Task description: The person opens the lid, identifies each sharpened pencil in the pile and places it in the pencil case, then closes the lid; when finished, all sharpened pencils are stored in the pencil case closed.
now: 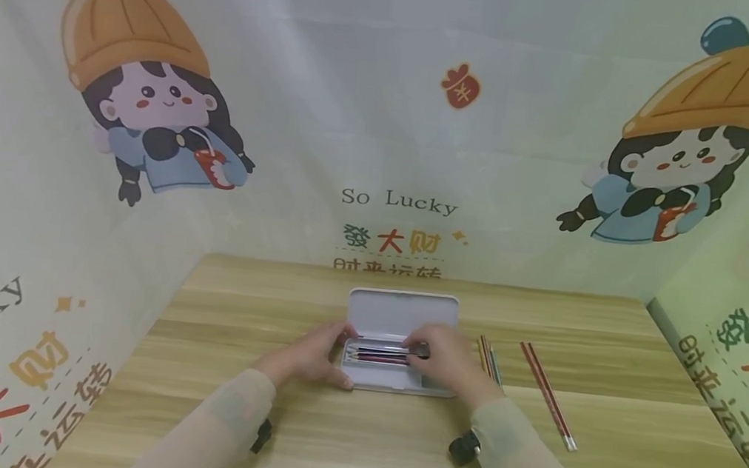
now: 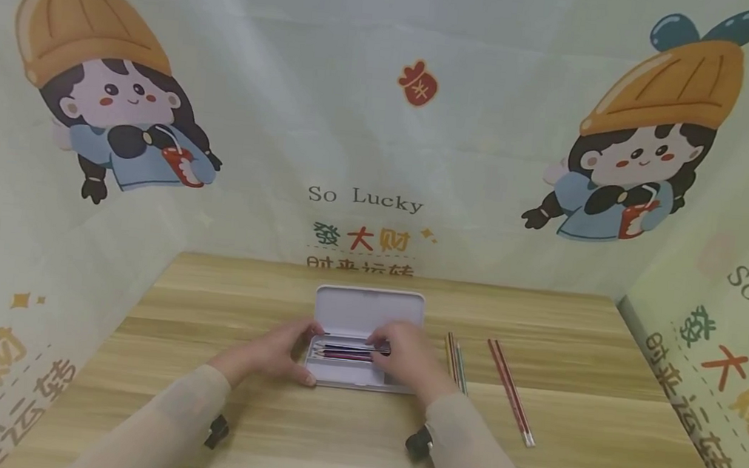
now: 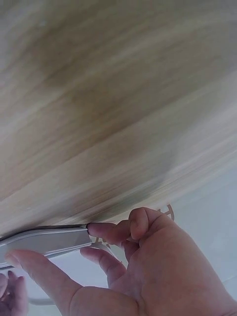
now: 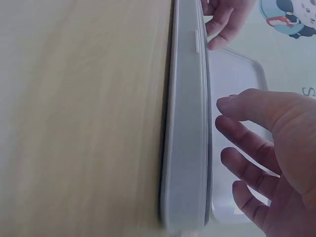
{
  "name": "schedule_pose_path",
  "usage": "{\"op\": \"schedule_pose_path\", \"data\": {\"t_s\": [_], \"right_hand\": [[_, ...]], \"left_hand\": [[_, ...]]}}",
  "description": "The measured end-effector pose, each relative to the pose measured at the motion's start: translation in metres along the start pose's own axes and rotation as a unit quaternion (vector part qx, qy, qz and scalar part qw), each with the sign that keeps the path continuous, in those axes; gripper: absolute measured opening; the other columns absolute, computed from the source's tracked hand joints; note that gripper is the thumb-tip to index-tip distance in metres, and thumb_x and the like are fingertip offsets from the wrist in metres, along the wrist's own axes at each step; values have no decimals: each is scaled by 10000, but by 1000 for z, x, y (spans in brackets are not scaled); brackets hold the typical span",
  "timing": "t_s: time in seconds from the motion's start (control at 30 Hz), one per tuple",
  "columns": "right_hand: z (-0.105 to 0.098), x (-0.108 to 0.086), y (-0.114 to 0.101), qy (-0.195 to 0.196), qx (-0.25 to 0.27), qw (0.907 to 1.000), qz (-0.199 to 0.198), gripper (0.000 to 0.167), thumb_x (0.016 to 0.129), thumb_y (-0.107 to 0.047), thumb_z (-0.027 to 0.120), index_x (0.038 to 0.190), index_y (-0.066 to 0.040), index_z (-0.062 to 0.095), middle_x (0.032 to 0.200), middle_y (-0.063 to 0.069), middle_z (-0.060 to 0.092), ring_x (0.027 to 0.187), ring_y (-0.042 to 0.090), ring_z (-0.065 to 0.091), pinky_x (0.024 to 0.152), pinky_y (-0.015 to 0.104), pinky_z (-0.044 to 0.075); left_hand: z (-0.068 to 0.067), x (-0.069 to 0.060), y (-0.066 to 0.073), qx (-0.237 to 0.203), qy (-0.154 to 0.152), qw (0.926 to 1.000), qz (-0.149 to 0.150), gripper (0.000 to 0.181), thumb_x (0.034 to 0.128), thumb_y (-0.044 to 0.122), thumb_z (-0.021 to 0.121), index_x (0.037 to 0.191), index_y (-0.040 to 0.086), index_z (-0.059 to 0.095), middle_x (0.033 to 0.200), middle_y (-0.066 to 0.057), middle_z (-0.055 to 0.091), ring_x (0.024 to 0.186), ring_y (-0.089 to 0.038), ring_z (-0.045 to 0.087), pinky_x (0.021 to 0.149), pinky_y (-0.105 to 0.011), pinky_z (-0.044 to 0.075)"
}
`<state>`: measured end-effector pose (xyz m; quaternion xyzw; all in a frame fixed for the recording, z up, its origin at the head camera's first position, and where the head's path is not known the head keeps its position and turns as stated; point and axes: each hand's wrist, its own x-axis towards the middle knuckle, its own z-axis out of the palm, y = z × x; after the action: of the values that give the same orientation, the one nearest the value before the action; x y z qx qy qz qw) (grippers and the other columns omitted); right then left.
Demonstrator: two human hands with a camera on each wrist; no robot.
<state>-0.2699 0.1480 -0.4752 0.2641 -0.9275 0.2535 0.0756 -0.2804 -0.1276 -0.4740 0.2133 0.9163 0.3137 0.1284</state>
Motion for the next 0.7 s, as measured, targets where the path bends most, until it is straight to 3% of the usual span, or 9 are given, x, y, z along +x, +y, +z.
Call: {"op": "schedule_pose_path", "data": {"t_s": [0.1, 0.3, 0.5, 0.7], "right_hand": [[-5, -12, 5, -10, 161, 9996, 243, 154, 847, -110, 806, 997, -142, 803, 981, -12, 762, 915, 167, 681, 842, 387, 578], [-24, -29, 21, 4, 496, 9974, 531, 210, 843, -38, 776, 1046, -92, 785, 991, 41, 758, 802, 154, 620, 699, 274, 522], [-39, -43, 38, 310, 491, 9953, 773, 229, 840, -32, 779, 1063, -85, 780, 995, 41, 762, 765, 103, 598, 680, 253, 525], [-43, -56, 48, 281, 979, 9897, 1009, 402, 863, -42, 769, 1260, -57, 710, 984, 46, 734, 760, 84, 604, 614, 221, 526]], "left_hand": [[1, -1, 0, -42, -21, 10000, -21, 832, 667, 223, 967, 1365, 75, 540, 1343, -177, 591, 1325, -376, 526, 1208, -548, 380], [-1, 0, 2, 21, -29, 10000, 31, 846, 672, 218, 967, 1380, 60, 533, 1350, -200, 589, 1309, -390, 537, 1185, -557, 404], [-2, 4, 4, 32, 4, 9999, 101, 838, 676, 226, 965, 1374, 59, 533, 1343, -193, 592, 1306, -382, 536, 1187, -549, 404], [2, 1, 1, -2, 29, 9999, 103, 848, 658, 220, 970, 1367, 38, 542, 1330, -191, 597, 1294, -382, 539, 1180, -559, 406]]}}
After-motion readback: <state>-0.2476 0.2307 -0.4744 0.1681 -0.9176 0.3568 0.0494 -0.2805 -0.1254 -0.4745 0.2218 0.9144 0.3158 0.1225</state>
